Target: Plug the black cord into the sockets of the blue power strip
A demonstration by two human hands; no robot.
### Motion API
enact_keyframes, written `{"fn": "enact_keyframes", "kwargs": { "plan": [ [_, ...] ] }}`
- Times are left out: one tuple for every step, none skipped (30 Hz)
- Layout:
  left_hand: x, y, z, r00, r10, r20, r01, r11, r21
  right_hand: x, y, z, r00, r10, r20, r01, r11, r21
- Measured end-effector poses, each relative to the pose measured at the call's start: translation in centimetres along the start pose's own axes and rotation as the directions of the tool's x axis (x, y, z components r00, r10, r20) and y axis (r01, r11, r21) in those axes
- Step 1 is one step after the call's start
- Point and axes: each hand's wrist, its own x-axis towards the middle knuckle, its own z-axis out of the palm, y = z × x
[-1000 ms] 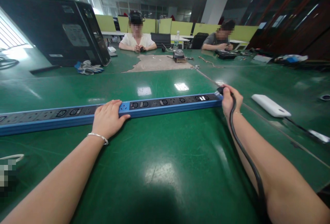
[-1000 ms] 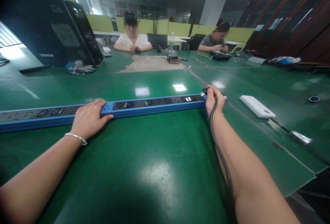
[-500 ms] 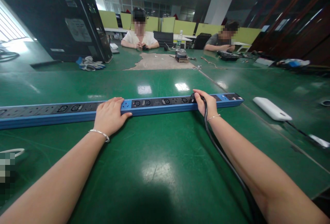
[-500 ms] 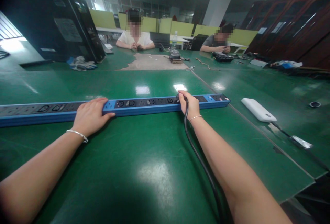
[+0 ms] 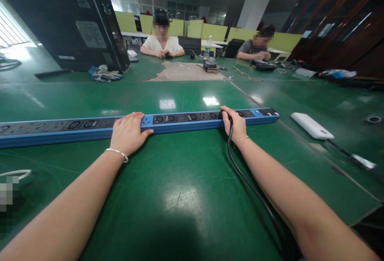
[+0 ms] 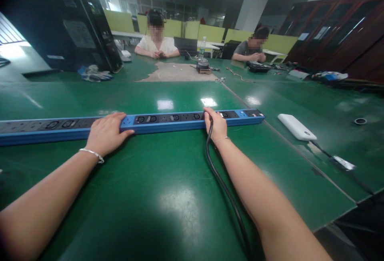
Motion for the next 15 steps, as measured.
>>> {"fn": "enact_keyframes", "kwargs": {
  "plan": [
    [0.0,0.0,0.0,1.0,0.002,-0.003,-0.002,1.0,0.0,0.1,0.1,0.1,1.0,0.007,-0.006,-0.007,1.0,0.021],
    [0.0,0.0,0.0,1.0,0.006,-0.005,-0.006,1.0,0.0,0.2,0.3,0.2,1.0,0.017,-0.015,-0.016,0.999,0.047],
    [0.0,0.0,0.0,1.0,0.008,-0.009,-0.008,1.0,0.0,0.3,0.5,0.2,0.999,0.035,-0.04,-0.031,0.996,0.081],
    [0.0,0.1,0.0,1.0,0.01,-0.012,-0.01,1.0,-0.001,0.5,0.8,0.3,0.994,0.064,-0.086,-0.053,0.991,0.124],
    [0.0,0.1,0.0,1.0,0.01,-0.013,-0.01,1.0,-0.004,0.8,1.1,0.3,0.983,0.106,-0.15,-0.08,0.981,0.174],
    [0.0,0.1,-0.1,1.0,0.01,-0.014,-0.01,1.0,-0.009,1.0,1.3,0.3,0.964,0.154,-0.215,-0.104,0.968,0.229],
    [0.0,0.2,-0.1,1.0,0.01,-0.014,-0.01,1.0,-0.015,1.2,1.4,0.2,0.943,0.2,-0.267,-0.122,0.951,0.284],
    [0.0,0.2,-0.1,1.0,0.009,-0.015,-0.009,1.0,-0.022,1.3,1.4,0.2,0.928,0.234,-0.291,-0.131,0.934,0.332],
    [-0.1,0.2,-0.1,1.0,0.008,-0.017,-0.009,0.999,-0.032,1.4,1.2,0.1,0.928,0.247,-0.28,-0.133,0.92,0.369],
    [-0.1,0.3,-0.1,1.0,0.008,-0.019,-0.009,0.999,-0.041,1.3,0.7,0.2,0.941,0.239,-0.24,-0.131,0.91,0.394],
    [-0.1,0.3,-0.1,1.0,0.006,-0.023,-0.007,0.999,-0.051,1.2,0.0,0.3,0.958,0.219,-0.186,-0.127,0.903,0.41],
    [-0.1,0.3,-0.1,1.0,0.004,-0.027,-0.006,0.998,-0.058,1.1,-0.9,0.5,0.973,0.192,-0.128,-0.122,0.898,0.424],
    [-0.1,0.3,-0.1,0.999,0.004,-0.032,-0.006,0.998,-0.063,1.0,-1.9,0.8,0.984,0.164,-0.077,-0.115,0.893,0.434],
    [-0.1,0.3,-0.1,0.999,0.006,-0.036,-0.008,0.998,-0.064,0.8,-3.1,1.2,0.99,0.138,-0.034,-0.109,0.888,0.448],
    [-0.2,0.3,-0.1,0.999,0.008,-0.04,-0.011,0.998,-0.062,0.7,-4.3,1.8,0.993,0.114,0.004,-0.103,0.879,0.465]
  ]
}}
